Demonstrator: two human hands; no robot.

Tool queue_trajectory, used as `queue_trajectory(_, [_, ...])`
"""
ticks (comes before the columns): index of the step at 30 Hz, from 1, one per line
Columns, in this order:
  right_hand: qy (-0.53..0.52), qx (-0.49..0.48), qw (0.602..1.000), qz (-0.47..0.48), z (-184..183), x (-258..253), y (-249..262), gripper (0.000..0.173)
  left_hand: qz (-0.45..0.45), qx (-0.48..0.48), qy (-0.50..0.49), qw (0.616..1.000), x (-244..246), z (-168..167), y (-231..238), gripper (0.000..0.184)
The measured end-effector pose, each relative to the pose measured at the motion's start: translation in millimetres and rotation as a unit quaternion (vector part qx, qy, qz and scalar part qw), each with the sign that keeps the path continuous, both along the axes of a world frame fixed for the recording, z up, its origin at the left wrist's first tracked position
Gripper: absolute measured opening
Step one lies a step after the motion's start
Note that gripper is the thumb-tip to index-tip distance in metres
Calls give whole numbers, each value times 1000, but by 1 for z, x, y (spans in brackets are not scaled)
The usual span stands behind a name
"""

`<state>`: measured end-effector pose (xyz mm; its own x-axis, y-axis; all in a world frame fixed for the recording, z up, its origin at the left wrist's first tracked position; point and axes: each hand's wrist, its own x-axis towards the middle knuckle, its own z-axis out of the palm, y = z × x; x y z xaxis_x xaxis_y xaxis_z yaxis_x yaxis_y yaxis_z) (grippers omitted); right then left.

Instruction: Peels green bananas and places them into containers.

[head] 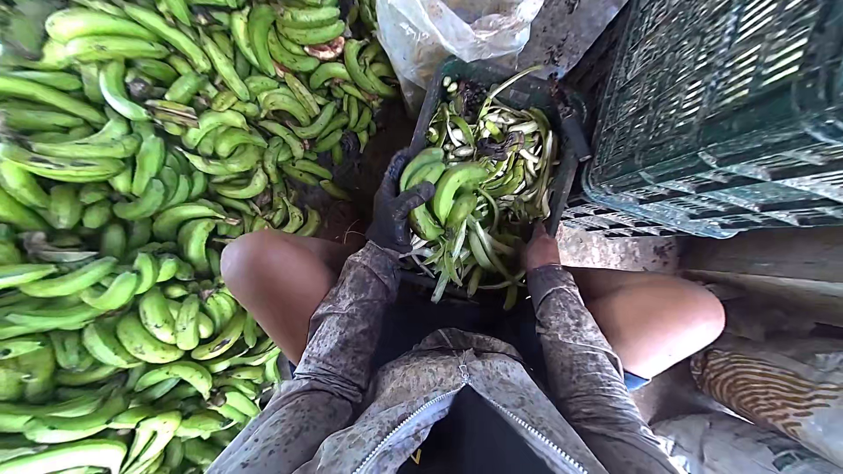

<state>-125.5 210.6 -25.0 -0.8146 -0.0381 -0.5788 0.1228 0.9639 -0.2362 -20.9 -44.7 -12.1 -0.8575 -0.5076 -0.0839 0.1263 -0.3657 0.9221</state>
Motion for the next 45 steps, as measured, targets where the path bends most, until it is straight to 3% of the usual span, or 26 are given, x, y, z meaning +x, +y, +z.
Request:
queue_trajectory(4, [-18, 29, 998, 44, -7, 4, -16, 66, 108, -11, -71, 992, 6, -8, -34, 89])
queue_trajectory(8, [-36, 59, 995, 72, -15, -1, -28, 65, 130, 27, -135, 982, 10, -13, -44, 85])
queue_trajectory(10, [-12, 45, 996, 76, 0, -11, -30, 57, 126, 40, -130, 983, 9, -16, -47, 83])
queue_trajectory(13, [132, -40, 988, 66, 32, -47, -30, 54, 120, 92, -90, 984, 8, -32, -60, 76])
queue_trajectory(17, [241, -32, 968, 56, 32, -129, -33, 78, 143, 142, -108, 974, 8, -19, -67, 35])
queue_trajectory(19, [229, 26, 970, 74, 15, -162, -32, 85, 128, 154, -110, 974, 8, -20, -68, 34])
queue_trajectory(23, [195, 106, 966, 134, 0, -191, -30, 68, 129, 153, -116, 973, 5, -26, -68, 53])
queue_trajectory(25, [181, 84, 975, 102, 10, -182, -30, 64, 122, 122, -141, 975, 5, -22, -65, 56])
queue_trajectory(28, [173, -54, 983, 41, 38, -131, -42, 57, 96, 75, -171, 978, -1, -22, -67, 60])
queue_trajectory(30, [40, -130, 991, 11, 75, -58, -64, 51, 74, 54, -195, 977, -3, -23, -68, 65])
queue_trajectory(32, [45, -313, 947, 62, 51, 9, -55, 47, 57, 68, -192, 977, -5, -21, -70, 58])
queue_trajectory(34, [11, -402, 908, 118, 28, 51, -54, 47, 36, 117, -153, 981, -2, -18, -72, 33])
queue_trajectory(37, [10, -335, 912, 236, 22, 69, -59, 43, 8, 162, -122, 979, 2, -19, -83, 27])
queue_trajectory(40, [33, -238, 913, 328, 27, 55, -65, 45, 7, 151, -135, 979, 4, -20, -90, 27])
queue_trajectory(45, [82, -240, 890, 380, 27, 33, -77, 49, 5, 140, -126, 982, 2, -21, -90, 26])
